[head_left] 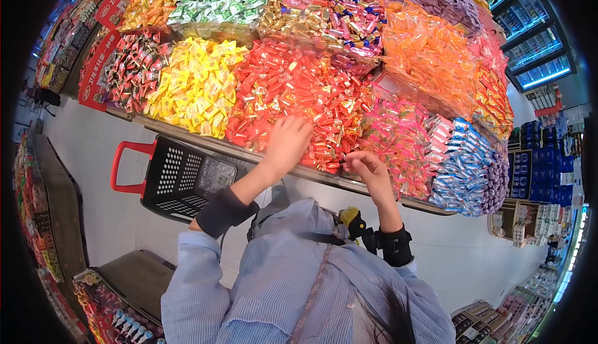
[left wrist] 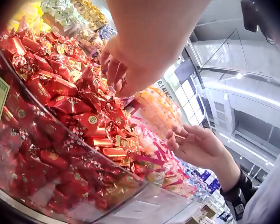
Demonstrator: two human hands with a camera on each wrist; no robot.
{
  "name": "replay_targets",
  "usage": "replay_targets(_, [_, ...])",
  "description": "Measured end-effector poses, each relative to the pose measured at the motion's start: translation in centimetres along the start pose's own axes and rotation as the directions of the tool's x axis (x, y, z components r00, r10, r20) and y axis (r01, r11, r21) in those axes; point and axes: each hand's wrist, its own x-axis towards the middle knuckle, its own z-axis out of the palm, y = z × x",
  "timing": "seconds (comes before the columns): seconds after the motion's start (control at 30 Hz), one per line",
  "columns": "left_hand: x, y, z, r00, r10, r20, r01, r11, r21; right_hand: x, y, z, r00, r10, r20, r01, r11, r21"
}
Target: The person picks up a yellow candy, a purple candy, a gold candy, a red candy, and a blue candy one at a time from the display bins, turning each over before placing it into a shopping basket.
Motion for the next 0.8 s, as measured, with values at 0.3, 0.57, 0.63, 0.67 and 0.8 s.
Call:
replay_targets(0.3, [-1.1, 0.2, 1.0, 0.995, 0.022, 0.094, -0.027, 0.998, 0.055, 0.0, 0.4, 0.3, 1.0, 0.005, 0.019, -0.005, 1.0, -0.002])
replay_targets(0.57, [-1.2, -0.4, 0.5, 0.997, 0.011, 0.08, -0.016, 0.998, 0.064, 0.2, 0.4, 0.8, 1.0, 0.01, 0.015, -0.01, 1.0, 0.01])
replay_targets(0.63, [-1.3, -0.5, 0.5, 0.998, 0.014, 0.064, -0.017, 0.999, 0.051, 0.2, 0.5, 0.9, 1.0, 0.018, 0.012, -0.018, 1.0, 0.014])
replay_targets(0.67, [-1.3, -0.5, 0.5, 0.998, 0.012, 0.061, -0.015, 0.999, 0.041, 0.2, 0.6, 1.0, 1.0, 0.021, 0.01, -0.022, 1.0, 0.016])
replay_targets(0.8, [-1.4, -0.6, 0.3, 0.999, 0.012, 0.051, -0.012, 1.0, 0.012, 0.3, 0.6, 1.3, 1.0, 0.02, 0.006, -0.02, 1.0, 0.004])
